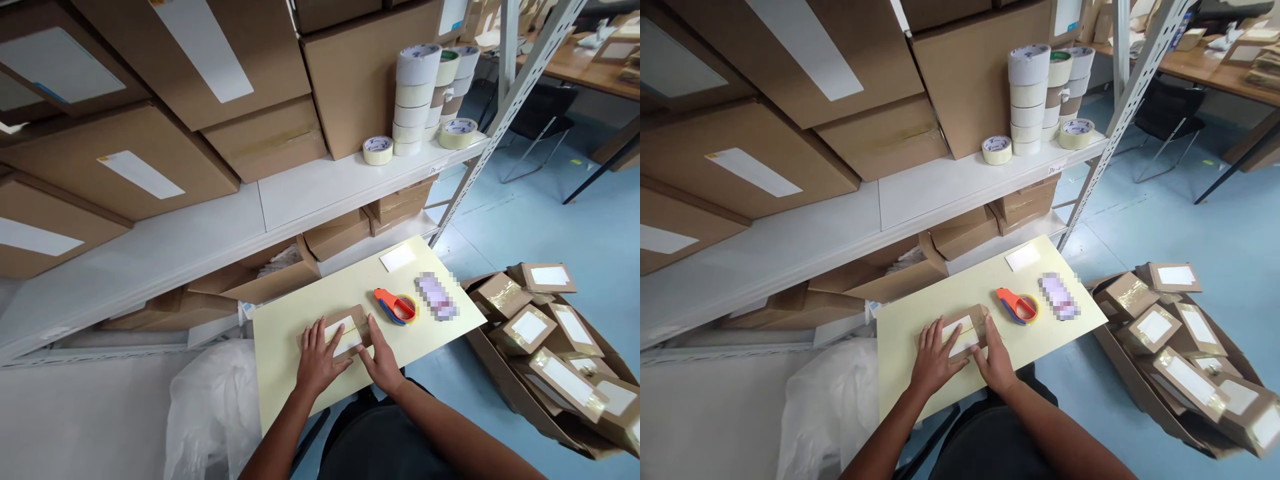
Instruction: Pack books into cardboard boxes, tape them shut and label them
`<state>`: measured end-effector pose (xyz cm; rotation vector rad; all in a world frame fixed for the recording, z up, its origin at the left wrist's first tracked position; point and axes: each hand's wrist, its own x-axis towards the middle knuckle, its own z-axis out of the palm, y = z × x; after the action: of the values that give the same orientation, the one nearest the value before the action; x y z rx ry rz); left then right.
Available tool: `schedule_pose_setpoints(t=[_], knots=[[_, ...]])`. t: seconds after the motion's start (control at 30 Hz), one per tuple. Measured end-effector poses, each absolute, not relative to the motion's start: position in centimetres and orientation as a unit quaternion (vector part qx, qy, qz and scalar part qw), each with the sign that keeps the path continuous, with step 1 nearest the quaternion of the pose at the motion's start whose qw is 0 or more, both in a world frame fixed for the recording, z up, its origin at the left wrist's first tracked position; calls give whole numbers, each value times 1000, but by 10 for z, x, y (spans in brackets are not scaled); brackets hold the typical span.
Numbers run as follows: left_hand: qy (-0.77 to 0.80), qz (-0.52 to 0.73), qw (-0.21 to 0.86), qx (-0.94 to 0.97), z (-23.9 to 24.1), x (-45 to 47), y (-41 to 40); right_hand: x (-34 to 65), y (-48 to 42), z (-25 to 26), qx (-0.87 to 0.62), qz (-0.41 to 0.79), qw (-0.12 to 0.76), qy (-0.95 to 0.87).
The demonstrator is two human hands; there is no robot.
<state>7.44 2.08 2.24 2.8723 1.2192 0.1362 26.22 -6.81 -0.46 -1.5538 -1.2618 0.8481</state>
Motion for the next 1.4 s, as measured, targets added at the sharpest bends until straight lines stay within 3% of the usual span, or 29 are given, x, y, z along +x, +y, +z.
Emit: schedule_pose_setpoints(t=[0.2, 0.33, 0.47, 0.6, 0.7, 0.8, 0.9, 1.0, 1.1, 1.2, 1.33, 1.4], knots=[[392, 18, 7, 920, 24, 74, 19, 271, -61, -28, -646, 418, 484, -417], [398, -13, 20, 917, 30, 74, 19, 304, -60, -47, -676, 342, 446, -476], [424, -43, 69, 902, 39, 74, 30, 351, -48, -59, -757, 170, 327, -540], [489, -35, 149, 859, 46, 63, 48, 376, -32, -57, -756, 119, 168, -621], [537, 26, 229, 811, 49, 44, 59, 379, -27, -48, -735, 117, 126, -655], [591, 103, 390, 698, 50, 20, 63, 381, -33, -37, -728, 123, 130, -662], [608, 153, 568, 534, 41, 3, 53, 384, -46, -27, -722, 137, 162, -658], [624, 189, 636, 414, 22, -5, 32, 383, -62, -14, -699, 147, 221, -664], [674, 197, 616, 357, 0, -8, 16, 375, -81, 2, -677, 138, 272, -670], [722, 210, 517, 410, -7, -6, 13, 366, -98, 15, -658, 145, 312, -670], [714, 282, 305, 564, 25, 22, 23, 358, -112, 26, -639, 162, 345, -668], [632, 271, 342, 640, 55, 51, 28, 356, -115, 29, -632, 173, 353, -668]])
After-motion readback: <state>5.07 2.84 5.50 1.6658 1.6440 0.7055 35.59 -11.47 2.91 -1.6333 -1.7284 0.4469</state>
